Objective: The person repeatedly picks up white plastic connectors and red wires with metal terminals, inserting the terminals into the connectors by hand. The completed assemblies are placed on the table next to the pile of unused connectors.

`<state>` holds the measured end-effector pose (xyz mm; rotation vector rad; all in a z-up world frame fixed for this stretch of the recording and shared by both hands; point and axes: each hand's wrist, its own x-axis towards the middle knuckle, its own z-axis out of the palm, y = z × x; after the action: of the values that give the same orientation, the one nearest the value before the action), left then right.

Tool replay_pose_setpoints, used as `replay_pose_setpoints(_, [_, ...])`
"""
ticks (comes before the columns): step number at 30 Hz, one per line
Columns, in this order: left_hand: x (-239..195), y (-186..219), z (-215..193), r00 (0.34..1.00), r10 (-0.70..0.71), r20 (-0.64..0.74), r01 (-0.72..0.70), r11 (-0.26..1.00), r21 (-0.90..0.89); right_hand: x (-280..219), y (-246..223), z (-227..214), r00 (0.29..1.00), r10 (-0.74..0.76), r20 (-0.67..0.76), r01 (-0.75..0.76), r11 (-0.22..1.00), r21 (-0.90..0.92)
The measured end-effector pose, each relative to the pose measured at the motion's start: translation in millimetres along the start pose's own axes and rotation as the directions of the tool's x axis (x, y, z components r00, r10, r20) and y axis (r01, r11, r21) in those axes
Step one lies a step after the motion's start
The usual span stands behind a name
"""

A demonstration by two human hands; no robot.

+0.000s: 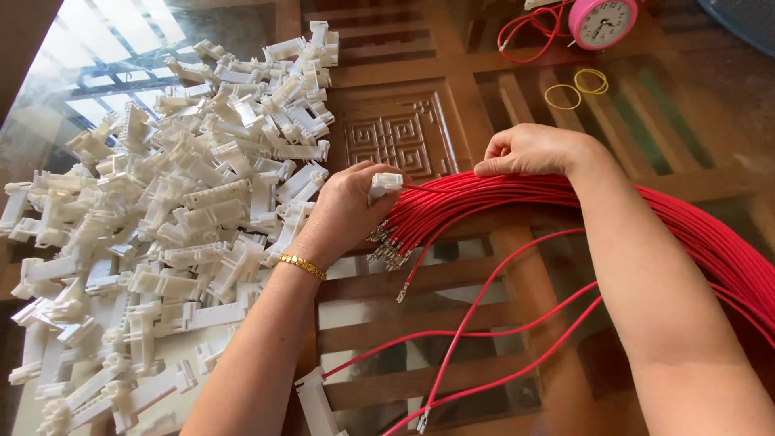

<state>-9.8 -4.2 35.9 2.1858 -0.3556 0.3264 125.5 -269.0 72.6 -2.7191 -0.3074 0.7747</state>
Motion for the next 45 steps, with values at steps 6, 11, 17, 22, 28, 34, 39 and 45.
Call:
replay_pose_setpoints(6, [-3,-17,9,0.996,-0.084,0.041,0.082,0.995,0.051,-27,-19,-5,1.000,-0.016,-0.024,0.020,0.990,0.140])
replay_pose_setpoints(11, [6,35,-15,0.981,-0.180,0.066,0.187,0.975,-0.117,-14,1,-2,0.946,-0.096,-0.310,0.173,0.957,0.231])
replay_pose_setpoints(17, [33,-14,6,0.948,-0.318,0.010,0.318,0.942,-0.109,-11,16,-5,0.742,-0.209,-0.637,0.364,0.924,0.121])
replay_pose_setpoints(22, [61,-26,14,0.920,-0.387,-0.062,0.385,0.922,-0.048,-59,-19,-7,0.579,-0.370,-0.727,0.556,0.831,0.019])
replay_pose_setpoints(28, [64,-45,14,0.923,-0.332,-0.195,0.337,0.941,-0.005,-79,-54,16,0.676,-0.415,-0.608,0.569,0.819,0.073])
replay_pose_setpoints(34, [23,-13,-9,0.984,-0.118,-0.136,0.023,0.833,-0.553,-48,-43,41,0.603,-0.334,-0.724,0.607,0.782,0.144])
replay_pose_setpoints(39, [20,6,-8,0.974,-0.212,-0.073,0.062,0.565,-0.823,-58,-64,43,0.529,-0.504,-0.683,0.633,0.770,-0.079])
replay_pose_setpoints(45, [3,-14,4,0.969,-0.181,-0.166,0.056,0.820,-0.570,-47,-63,50,0.648,-0.368,-0.667,0.544,0.836,0.067])
